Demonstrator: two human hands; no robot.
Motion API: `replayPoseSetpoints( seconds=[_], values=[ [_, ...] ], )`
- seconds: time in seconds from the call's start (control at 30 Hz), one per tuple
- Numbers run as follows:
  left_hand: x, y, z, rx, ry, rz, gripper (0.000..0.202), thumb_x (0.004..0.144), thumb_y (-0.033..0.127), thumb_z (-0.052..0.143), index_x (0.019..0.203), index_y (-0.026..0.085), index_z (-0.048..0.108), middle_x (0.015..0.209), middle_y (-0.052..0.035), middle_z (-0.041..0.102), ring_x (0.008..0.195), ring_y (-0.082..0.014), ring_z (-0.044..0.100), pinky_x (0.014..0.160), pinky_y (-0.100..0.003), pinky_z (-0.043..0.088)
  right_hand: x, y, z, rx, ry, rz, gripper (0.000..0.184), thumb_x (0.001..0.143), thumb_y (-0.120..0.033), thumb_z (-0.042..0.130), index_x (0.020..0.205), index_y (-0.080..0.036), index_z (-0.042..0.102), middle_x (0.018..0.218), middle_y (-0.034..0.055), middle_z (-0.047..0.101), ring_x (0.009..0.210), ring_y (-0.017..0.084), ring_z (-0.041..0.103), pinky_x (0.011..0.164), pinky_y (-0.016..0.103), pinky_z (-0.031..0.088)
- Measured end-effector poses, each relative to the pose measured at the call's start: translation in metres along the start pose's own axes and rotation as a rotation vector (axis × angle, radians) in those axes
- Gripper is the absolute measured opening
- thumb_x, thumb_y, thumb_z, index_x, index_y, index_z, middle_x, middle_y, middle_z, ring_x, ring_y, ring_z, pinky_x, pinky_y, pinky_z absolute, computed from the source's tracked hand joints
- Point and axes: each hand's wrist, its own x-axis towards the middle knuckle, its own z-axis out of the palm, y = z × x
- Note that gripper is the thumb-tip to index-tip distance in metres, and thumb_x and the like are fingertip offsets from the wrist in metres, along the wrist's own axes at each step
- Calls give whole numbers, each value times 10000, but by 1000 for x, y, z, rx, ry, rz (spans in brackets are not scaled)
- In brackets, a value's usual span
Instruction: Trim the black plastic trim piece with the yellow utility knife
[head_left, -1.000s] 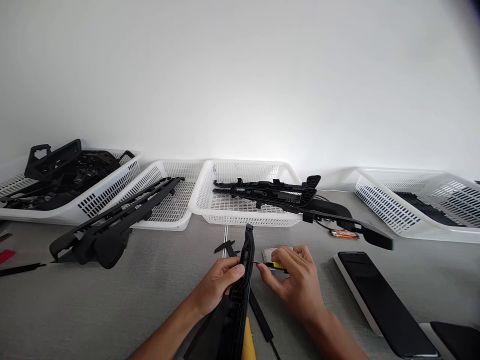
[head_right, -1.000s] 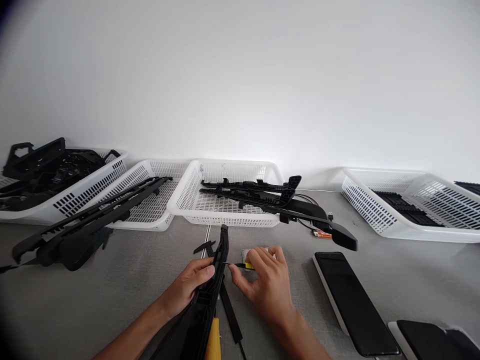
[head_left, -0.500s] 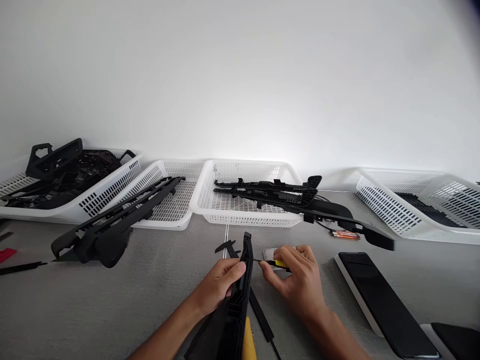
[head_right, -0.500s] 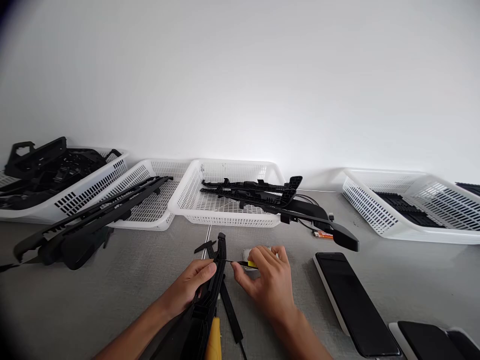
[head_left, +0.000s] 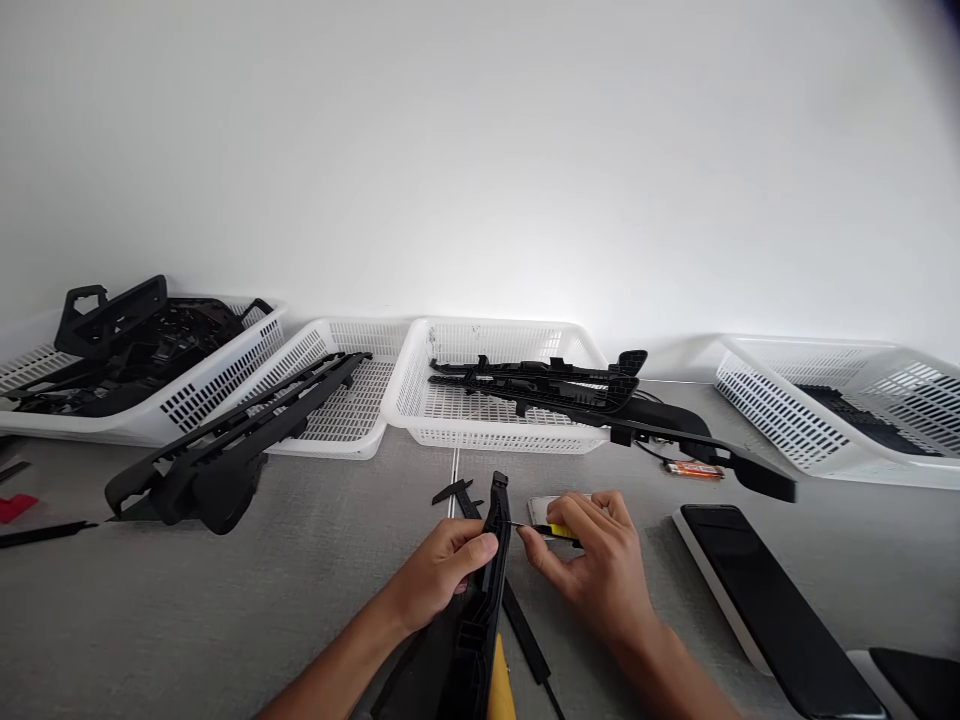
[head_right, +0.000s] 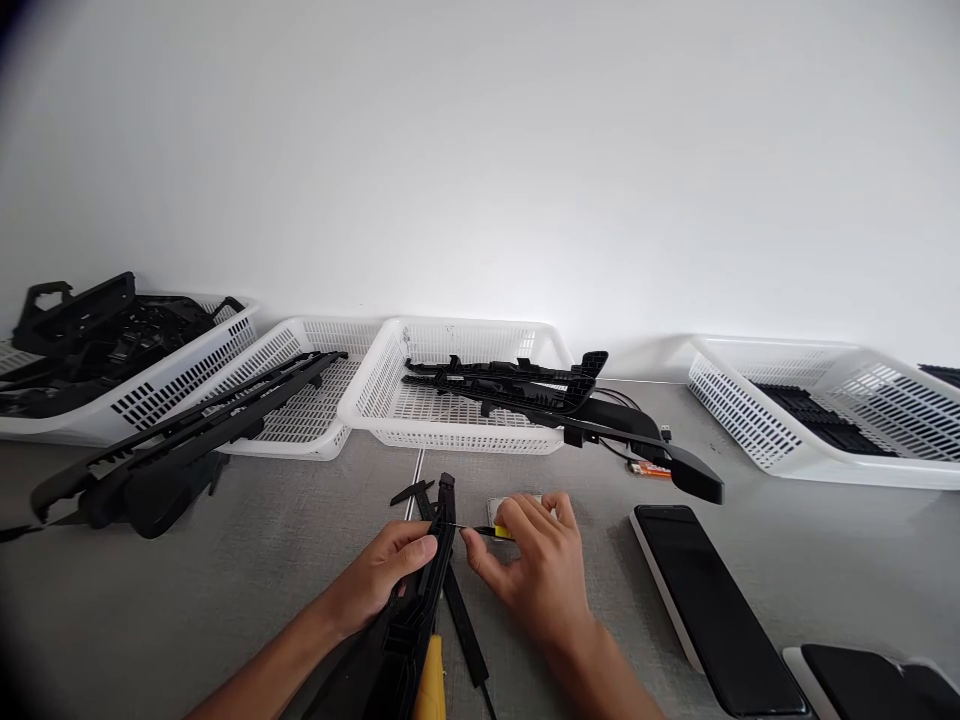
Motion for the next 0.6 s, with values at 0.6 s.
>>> replayPoseSetpoints(
  seconds=[0.6],
  values=[
    [-1, 5, 2, -32, -57, 50, 615, 910, 752, 703, 788, 175, 530, 684, 56, 356, 596, -84, 282, 557, -244, 222, 1, 3, -3, -23, 7, -29, 353, 1109, -362, 637, 843, -238, 441, 701, -71, 512, 606, 130, 459, 783, 344, 336]
  ],
)
